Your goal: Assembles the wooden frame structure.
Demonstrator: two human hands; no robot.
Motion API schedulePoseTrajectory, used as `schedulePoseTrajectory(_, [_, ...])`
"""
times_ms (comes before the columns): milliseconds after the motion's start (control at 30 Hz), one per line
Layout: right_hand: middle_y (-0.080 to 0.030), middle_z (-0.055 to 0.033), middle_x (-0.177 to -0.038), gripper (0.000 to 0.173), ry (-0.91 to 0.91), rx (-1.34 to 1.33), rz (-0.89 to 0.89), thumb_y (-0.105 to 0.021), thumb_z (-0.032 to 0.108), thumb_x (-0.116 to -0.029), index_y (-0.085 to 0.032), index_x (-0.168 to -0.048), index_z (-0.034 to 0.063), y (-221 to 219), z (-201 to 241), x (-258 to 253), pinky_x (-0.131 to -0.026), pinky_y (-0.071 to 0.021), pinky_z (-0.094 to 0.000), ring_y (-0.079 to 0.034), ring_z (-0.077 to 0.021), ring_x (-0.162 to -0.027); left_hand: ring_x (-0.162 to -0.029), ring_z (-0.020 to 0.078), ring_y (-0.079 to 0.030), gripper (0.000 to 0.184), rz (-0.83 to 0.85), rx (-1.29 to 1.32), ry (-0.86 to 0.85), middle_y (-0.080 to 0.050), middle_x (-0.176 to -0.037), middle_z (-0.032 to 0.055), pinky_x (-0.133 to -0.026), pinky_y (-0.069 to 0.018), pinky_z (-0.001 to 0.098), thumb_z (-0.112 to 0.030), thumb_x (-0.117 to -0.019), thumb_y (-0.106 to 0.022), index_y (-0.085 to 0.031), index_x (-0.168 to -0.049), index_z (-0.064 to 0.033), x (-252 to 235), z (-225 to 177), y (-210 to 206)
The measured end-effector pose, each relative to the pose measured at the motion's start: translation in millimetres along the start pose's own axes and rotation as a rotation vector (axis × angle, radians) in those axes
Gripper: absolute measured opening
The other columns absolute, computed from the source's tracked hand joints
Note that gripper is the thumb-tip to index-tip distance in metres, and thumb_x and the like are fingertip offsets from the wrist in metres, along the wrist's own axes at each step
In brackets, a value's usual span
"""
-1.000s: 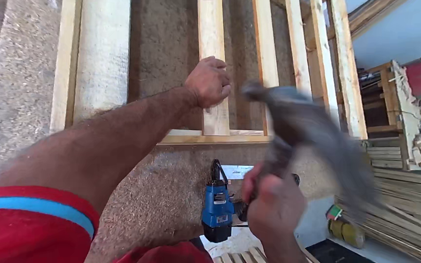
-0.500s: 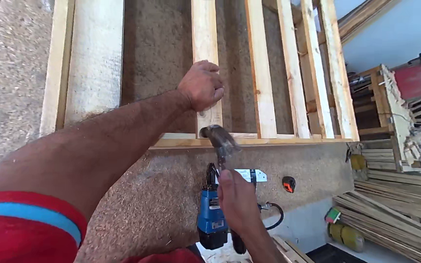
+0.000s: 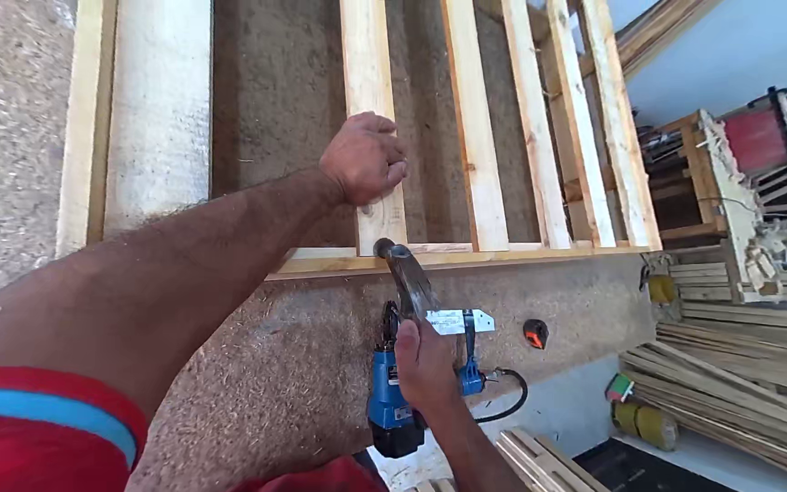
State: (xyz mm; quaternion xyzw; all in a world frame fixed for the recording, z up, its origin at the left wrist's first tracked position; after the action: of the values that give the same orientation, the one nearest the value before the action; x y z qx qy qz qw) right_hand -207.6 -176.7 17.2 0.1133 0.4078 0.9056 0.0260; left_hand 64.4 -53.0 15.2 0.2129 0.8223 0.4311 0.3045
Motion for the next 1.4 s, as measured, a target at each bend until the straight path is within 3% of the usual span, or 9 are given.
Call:
schedulePoseTrajectory(167, [-0.057, 0.0016, -0.059, 0.069, 0.23, -0.183, -0.172, -0.027, 0.071, -0.1026, -0.062, -0.09, 0.012, 32, 32, 7, -0.04, -0.052, -0.033, -0.056, -0.0107, -0.046, -0.144, 0.0234, -0.046, 0.054, 0.007, 0.017, -0.011, -0.069, -0.133, -0.008, -0.123, -0.0254, 0.0507, -0.042, -0.1047, -0.029, -0.079, -0.107, -0.0251, -1, -1, -4])
schedulePoseTrajectory(333, [-0.056, 0.002, -0.06, 0.072, -0.056, -0.041, 0.077, -0.026, 0.073, -0.1005, -0.065, -0.09, 0.0145, 12, 6, -9, -0.046, -0.0517, -0.0348, -0.057, -0.0122, -0.049, -0.144, 0.0212, -0.045, 0.053, 0.006, 0.004, 0.004, -0.069, -0.133, -0.0095, -0.124, -0.025, 0.0491, -0.042, -0.1049, -0.029, -0.079, -0.107, -0.0258, -3, 0, 0])
schedulePoseTrajectory(467, [-0.057, 0.0018, -0.06, 0.068, 0.292, -0.291, -0.132, -0.031, 0.072, -0.101, -0.063, -0.094, 0.0125, 49, 69, 2, -0.039, -0.052, -0.0335, -0.056, -0.0111, -0.045, -0.14, 0.0243, -0.05, 0.051, -0.021, 0.019, -0.037, -0.071, -0.128, -0.0066, -0.121, -0.0298, 0.0504, -0.041, -0.1042, -0.031, -0.079, -0.107, -0.0241, -2, -4, 2])
schedulePoseTrajectory(667, [-0.056, 0.0008, -0.062, 0.068, -0.078, 0.177, 0.229, -0.024, 0.07, -0.1026, -0.065, -0.095, 0.0151, 8, 36, -16, -0.051, -0.0524, -0.0386, -0.059, -0.0146, -0.055, -0.145, 0.022, -0.044, 0.053, 0.024, -0.016, 0.005, -0.068, -0.135, -0.0083, -0.124, -0.0255, 0.0496, -0.042, -0.1061, -0.028, -0.078, -0.111, -0.0253, -4, 1, 0])
schedulePoseTrajectory(767, [-0.054, 0.003, -0.057, 0.07, 0.1, 0.154, -0.082, -0.024, 0.072, -0.1021, -0.064, -0.09, 0.0155, 53, 47, 1, -0.042, -0.0492, -0.0363, -0.055, -0.0122, -0.047, -0.145, 0.0235, -0.045, 0.054, 0.039, -0.014, -0.008, -0.069, -0.134, -0.0068, -0.124, -0.0265, 0.0501, -0.042, -0.1063, -0.028, -0.078, -0.11, -0.0242, -1, -3, -4])
schedulePoseTrajectory(933, [-0.061, -0.0001, -0.063, 0.07, -0.165, -0.053, -0.272, -0.029, 0.069, -0.1028, -0.067, -0.097, 0.0099, 101, -54, 56, -0.045, -0.0544, -0.0396, -0.06, -0.016, -0.049, -0.143, 0.0213, -0.047, 0.052, 0.007, -0.016, -0.011, -0.069, -0.134, -0.0095, -0.123, -0.0283, 0.0493, -0.04, -0.1059, -0.029, -0.079, -0.107, -0.0257, -5, 1, 2])
schedulePoseTrajectory(1100, [-0.068, -0.0117, -0.076, 0.051, -0.513, 0.216, -0.21, -0.049, 0.054, -0.1029, -0.071, -0.104, 0.0082, 143, -191, 105, -0.064, -0.0563, -0.0599, -0.068, -0.0313, -0.068, -0.146, 0.0233, -0.044, 0.05, 0.058, -0.08, 0.037, -0.062, -0.145, -0.0063, -0.122, -0.0291, 0.0509, -0.041, -0.1038, -0.03, -0.075, -0.119, -0.0259, -7, 2, -1])
schedulePoseTrajectory(1300, [-0.07, -0.0257, -0.092, 0.039, -0.496, 0.548, -0.147, -0.061, 0.044, -0.1014, -0.069, -0.108, 0.0063, 200, -286, 39, -0.069, -0.0511, -0.0714, -0.068, -0.0493, -0.086, -0.159, 0.0378, -0.009, 0.094, 0.39, -0.314, 0.174, -0.016, -0.172, 0.0124, -0.123, -0.0091, 0.0685, -0.082, -0.0933, -0.017, -0.038, -0.16, -0.0196, 25, -31, -18])
schedulePoseTrajectory(1400, [-0.069, -0.0294, -0.101, 0.038, -0.461, 0.602, -0.122, -0.063, 0.04, -0.1011, -0.068, -0.112, 0.0043, 215, -322, -10, -0.072, -0.051, -0.0734, -0.067, -0.0525, -0.093, -0.159, 0.04, -0.004, 0.089, 0.44, -0.324, 0.165, -0.01, -0.173, 0.0127, -0.122, -0.0127, 0.0693, -0.076, -0.0976, -0.013, -0.025, -0.165, -0.0197, 66, -62, -18])
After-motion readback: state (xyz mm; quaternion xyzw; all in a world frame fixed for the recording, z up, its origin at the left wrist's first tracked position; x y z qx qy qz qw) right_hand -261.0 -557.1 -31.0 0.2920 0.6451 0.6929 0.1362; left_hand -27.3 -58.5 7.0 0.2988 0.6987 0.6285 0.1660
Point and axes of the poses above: each hand's wrist, its own x-axis away from the middle knuckle, its own y-axis out of the back of the hand, z = x × y, the point moved 9 cm from there along -x, towards the middle knuckle
